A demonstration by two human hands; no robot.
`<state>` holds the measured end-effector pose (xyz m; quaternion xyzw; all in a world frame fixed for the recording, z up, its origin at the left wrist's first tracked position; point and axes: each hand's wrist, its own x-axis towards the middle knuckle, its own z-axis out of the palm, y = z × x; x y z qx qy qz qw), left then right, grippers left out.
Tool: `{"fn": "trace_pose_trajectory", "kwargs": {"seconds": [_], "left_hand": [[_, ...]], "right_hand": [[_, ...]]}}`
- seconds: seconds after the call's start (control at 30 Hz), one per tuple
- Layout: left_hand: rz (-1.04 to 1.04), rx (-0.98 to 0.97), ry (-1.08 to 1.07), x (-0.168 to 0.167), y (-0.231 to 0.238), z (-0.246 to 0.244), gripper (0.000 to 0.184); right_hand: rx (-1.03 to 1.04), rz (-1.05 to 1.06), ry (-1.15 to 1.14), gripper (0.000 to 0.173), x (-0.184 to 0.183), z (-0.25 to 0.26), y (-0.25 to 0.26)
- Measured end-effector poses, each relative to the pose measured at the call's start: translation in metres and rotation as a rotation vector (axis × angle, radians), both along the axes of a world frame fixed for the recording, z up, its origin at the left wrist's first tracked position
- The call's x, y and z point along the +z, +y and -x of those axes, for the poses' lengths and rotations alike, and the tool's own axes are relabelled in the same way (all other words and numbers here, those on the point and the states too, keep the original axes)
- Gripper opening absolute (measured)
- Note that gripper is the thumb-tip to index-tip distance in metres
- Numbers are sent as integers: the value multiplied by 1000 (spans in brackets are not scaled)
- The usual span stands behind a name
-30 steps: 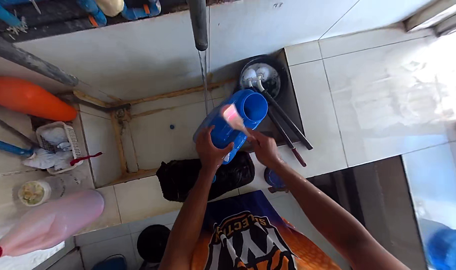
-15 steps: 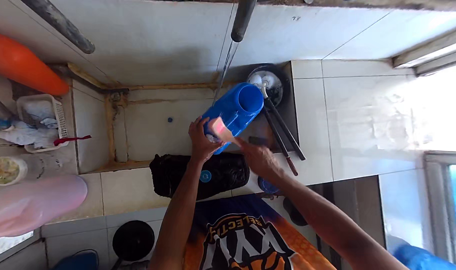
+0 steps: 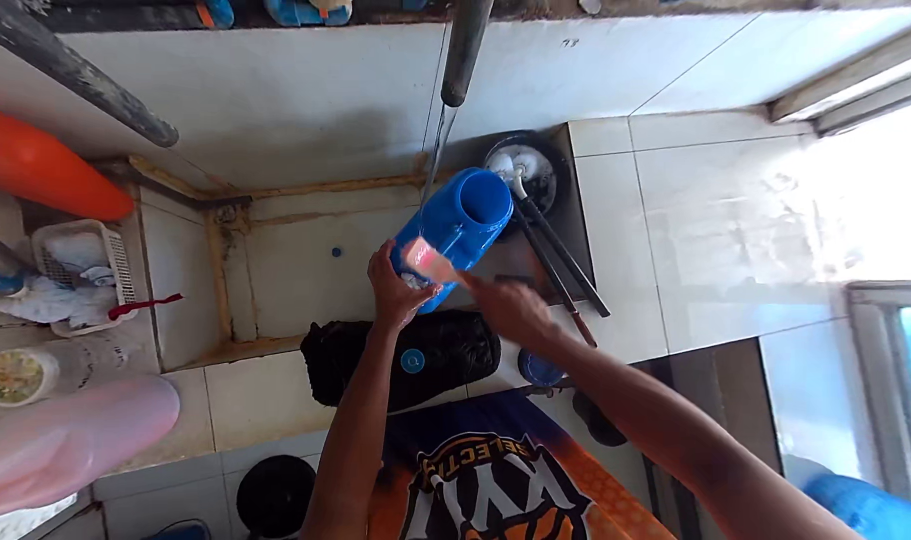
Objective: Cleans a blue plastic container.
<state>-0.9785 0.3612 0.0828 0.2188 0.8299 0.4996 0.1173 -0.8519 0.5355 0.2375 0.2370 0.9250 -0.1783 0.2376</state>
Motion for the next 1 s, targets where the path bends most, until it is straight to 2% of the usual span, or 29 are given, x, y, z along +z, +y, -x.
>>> {"fn": "trace_pose_trajectory", "kwargs": {"seconds": [0.1,0.23,0.3,0.4,0.5,0.6,0.67,0.77,0.83,0.9,0.93,1.0], "left_hand": [[8,19,-75,8,-6,-1,126],[-57,36,-64,-2,-2,8,129],[-43,20,-81,3,-4,7,138],[-76,26,-55,0,0,2,146],[-116,82,-92,-4,2,14,150],[-81,81,-120,1,-3,26,143],[62,55,-98,11,-5,43,133],[363,-12,28,43,9,58,103],[490,-94,160,66,38,58,93],[579,-158,187,75,72,57,91],[600,-169,172,74,88,59,85],[627,-152,166,72,110,62,70]], "right_hand": [[-65,-50,46,43,-2,10,23],[198,-4,-20,42,18,43,10],[174,-71,-45,35,27,76,23],[184,-132,-84,24,14,117,25],[246,-42,-105,24,3,133,-3],[190,-137,-19,32,-2,136,19],[108,-140,117,42,1,123,42],[-230,-2,343,41,-10,77,92],[-460,-26,394,43,-42,45,139],[-654,-44,360,56,-86,18,189],[-709,-32,344,60,-104,10,211],[-738,22,312,57,-129,0,243]]}}
